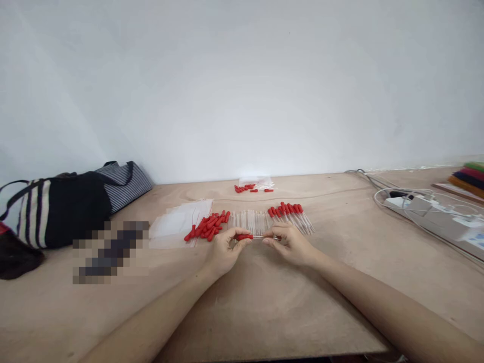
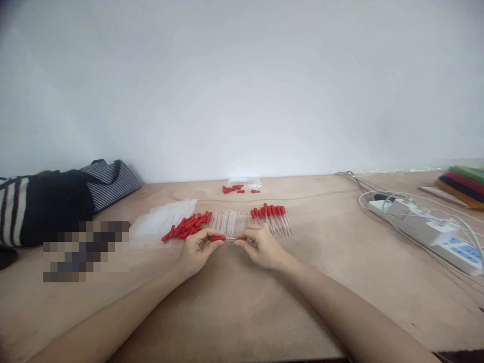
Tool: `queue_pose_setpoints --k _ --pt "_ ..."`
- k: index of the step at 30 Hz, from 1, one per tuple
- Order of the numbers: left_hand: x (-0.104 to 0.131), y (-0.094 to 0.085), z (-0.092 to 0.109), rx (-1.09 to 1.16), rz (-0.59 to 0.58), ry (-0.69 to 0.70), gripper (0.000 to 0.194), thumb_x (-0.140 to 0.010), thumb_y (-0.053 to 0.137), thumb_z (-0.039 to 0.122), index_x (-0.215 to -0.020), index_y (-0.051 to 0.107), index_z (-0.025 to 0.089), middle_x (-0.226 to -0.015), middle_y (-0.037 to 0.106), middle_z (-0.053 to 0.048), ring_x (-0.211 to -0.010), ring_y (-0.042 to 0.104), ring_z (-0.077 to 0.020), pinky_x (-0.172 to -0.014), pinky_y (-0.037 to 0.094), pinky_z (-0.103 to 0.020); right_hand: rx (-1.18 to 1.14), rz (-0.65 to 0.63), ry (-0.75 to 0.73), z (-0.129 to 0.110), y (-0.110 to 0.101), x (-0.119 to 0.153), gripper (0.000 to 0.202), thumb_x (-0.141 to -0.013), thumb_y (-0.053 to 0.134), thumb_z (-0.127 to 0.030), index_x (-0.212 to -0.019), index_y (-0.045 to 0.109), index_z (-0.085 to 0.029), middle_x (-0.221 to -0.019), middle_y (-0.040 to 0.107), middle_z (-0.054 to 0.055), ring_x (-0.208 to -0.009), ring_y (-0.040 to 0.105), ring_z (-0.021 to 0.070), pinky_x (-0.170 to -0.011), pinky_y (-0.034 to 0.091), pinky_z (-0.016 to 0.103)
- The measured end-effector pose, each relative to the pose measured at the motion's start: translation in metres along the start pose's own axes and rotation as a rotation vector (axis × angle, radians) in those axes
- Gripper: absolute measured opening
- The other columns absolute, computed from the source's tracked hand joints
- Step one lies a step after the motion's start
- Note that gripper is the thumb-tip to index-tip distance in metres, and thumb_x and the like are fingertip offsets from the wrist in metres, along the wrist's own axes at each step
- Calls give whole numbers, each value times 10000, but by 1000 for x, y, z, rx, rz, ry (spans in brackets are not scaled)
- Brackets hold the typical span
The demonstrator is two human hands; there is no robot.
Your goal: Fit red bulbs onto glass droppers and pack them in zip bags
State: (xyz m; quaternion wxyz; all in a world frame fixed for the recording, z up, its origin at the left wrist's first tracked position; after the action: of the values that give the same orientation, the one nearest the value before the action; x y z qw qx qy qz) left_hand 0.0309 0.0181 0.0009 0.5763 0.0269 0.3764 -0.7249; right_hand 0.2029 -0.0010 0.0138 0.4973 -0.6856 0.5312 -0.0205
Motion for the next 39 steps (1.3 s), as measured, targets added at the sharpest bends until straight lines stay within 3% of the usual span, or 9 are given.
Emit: queue_pose_setpoints --k 5,9,11,15,17,23,31,35,39 --pt "-2 0 3 -94 -86 14 165 -736 570 266 -864 624 178 -798 664 -14 -730 602 -147 -690 468 -253 266 -39 -82 5 -1 4 170 -809 469 -226 -857 632 -213 -721 613 30 -698 514 152 -663 288 301" --pt "-8 -10 0 -242 -161 32 175 -764 533 261 -899 619 190 -876 656 -20 -823 583 -161 -747 439 -276 304 -91 -41 9 -3 6 150 -780 478 -197 -784 628 -196 -710 622 25 -701 528 155 -688 303 307" --pt "-13 -25 -7 -405 -118 41 183 -754 542 250 -908 619 191 -914 641 -32 -889 554 -186 -801 399 -319 267 -31 101 19 -11 6 151 -760 478 -205 -728 624 -188 -698 628 22 -685 537 155 -667 327 289" --pt "-21 -55 -27 -689 -29 -86 110 -751 538 246 -781 634 203 -852 622 -28 -884 525 -210 -796 347 -360 167 147 499 49 -24 8 184 -740 447 -233 -696 616 -176 -698 644 31 -627 554 148 -561 349 246" --pt "-22 -60 -32 -757 -7 -130 111 -754 532 259 -750 633 213 -821 608 -23 -873 513 -213 -770 331 -361 206 182 590 57 -22 5 181 -726 451 -243 -732 619 -176 -686 645 37 -618 557 154 -566 345 253" --pt "-20 -62 -29 -862 41 -192 134 -696 588 332 -756 602 213 -843 565 -32 -888 473 -232 -726 296 -344 542 167 647 60 -6 -14 187 -710 444 -219 -814 595 -187 -693 645 35 -727 562 181 -782 261 340" --pt "-19 -60 -26 -962 23 -200 265 -650 591 450 -740 578 202 -845 540 -48 -879 463 -243 -713 287 -344 669 103 670 64 -1 -14 252 -750 411 -298 -894 565 -161 -726 642 65 -723 554 201 -759 224 345" --pt "-18 -60 -22 -1056 33 -194 304 -647 572 490 -676 563 187 -799 537 -60 -846 470 -252 -699 287 -353 684 145 610 55 -2 -16 249 -765 399 -328 -817 585 -172 -737 637 60 -739 546 199 -757 213 345" --pt "-17 -60 -22 -1077 14 -192 288 -687 532 467 -617 560 189 -772 551 -63 -827 480 -250 -699 282 -359 680 78 602 49 5 -26 277 -761 393 -325 -665 607 -177 -687 634 65 -713 550 196 -760 204 366"
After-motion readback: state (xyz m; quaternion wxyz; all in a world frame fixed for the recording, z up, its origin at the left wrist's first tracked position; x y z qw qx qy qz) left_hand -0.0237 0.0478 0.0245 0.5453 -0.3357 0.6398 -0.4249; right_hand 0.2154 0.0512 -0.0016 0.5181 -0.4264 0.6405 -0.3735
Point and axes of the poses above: each hand's wrist, its own x-axis away from the middle knuckle, its own y-axis out of the palm, z = x × y, the point moved 4 cm from there along -x, towards the middle knuckle
